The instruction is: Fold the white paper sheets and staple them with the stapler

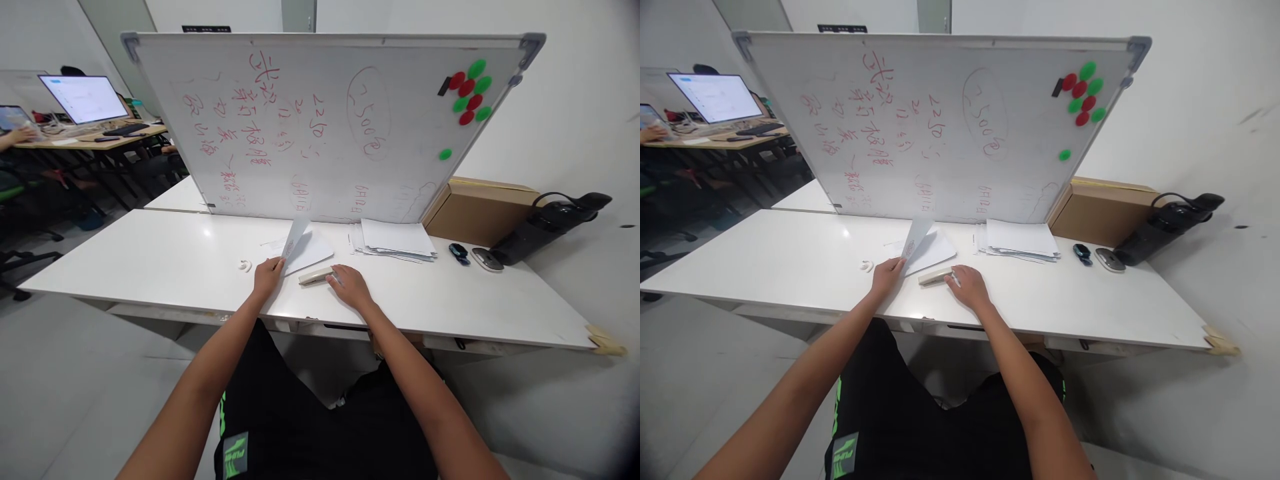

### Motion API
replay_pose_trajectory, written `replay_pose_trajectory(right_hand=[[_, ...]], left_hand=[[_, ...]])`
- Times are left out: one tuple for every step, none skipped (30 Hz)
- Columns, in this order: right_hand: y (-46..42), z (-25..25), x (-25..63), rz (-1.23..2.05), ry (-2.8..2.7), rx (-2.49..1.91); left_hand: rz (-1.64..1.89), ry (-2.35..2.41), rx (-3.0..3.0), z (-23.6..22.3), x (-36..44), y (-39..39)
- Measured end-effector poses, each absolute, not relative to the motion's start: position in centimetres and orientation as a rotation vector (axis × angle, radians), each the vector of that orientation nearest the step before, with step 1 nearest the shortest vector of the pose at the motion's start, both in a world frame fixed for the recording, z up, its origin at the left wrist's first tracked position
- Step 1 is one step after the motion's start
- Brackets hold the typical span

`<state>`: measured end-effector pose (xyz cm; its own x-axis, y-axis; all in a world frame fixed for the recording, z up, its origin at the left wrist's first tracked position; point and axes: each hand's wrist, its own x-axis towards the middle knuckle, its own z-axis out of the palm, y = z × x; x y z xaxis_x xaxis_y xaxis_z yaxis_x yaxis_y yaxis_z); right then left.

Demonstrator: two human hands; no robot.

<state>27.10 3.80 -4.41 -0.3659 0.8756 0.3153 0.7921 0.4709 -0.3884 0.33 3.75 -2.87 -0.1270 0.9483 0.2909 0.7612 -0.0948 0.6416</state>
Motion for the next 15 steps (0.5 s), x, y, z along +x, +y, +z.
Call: replay_pose_trajectory(right_hand=[[3.8, -4.4, 27.1, 0.235, -2.245, -1.385], [3.8, -4.5, 27.1, 0.235, -2.243, -1.385], [3.8, -4.5, 27.1, 0.237, -2.240, -1.386], [3.8, -4.5, 27.1, 0.242, -2.234, -1.386], [3.9, -4.5, 27.1, 0.252, -2.223, -1.386], [3.9, -4.5, 27.1, 0.270, -2.207, -1.387], [3.9, -4.4, 27.1, 0.299, -2.185, -1.388], [4.0, -4.4, 27.2, 0.336, -2.154, -1.388], [4.0, -4.3, 27.3, 0.381, -2.116, -1.389], [4.0, -4.3, 27.4, 0.426, -2.071, -1.388], [4.0, -4.2, 27.4, 0.469, -2.026, -1.383], [3.9, -4.2, 27.5, 0.506, -1.979, -1.374], [4.0, -4.3, 27.6, 0.544, -1.933, -1.361], [4.0, -4.4, 27.6, 0.592, -1.881, -1.345], [4.2, -4.5, 27.6, 0.659, -1.813, -1.329]], left_hand=[[1.049, 1.919, 1.868, -2.9, 0.3, 3.7], [1.053, 1.920, 1.863, -2.9, 0.3, 3.7], [1.054, 1.920, 1.865, -2.9, 0.3, 3.7], [1.054, 1.921, 1.870, -2.9, 0.3, 3.7], [1.054, 1.925, 1.873, -2.9, 0.3, 3.7], [1.053, 1.927, 1.876, -3.0, 0.3, 3.7], [1.050, 1.928, 1.882, -3.1, 0.3, 3.7], [1.044, 1.929, 1.896, -3.1, 0.2, 3.8], [1.036, 1.928, 1.918, -3.2, 0.2, 3.8], [1.026, 1.924, 1.950, -3.3, 0.1, 3.8], [1.018, 1.926, 1.983, -3.3, 0.1, 3.8], [1.018, 1.936, 2.011, -3.3, 0.0, 3.7], [1.029, 1.950, 2.043, -3.1, 0.0, 3.7], [1.047, 1.959, 2.089, -2.7, 0.0, 3.6], [1.075, 1.965, 2.153, -2.2, 0.2, 3.6]])
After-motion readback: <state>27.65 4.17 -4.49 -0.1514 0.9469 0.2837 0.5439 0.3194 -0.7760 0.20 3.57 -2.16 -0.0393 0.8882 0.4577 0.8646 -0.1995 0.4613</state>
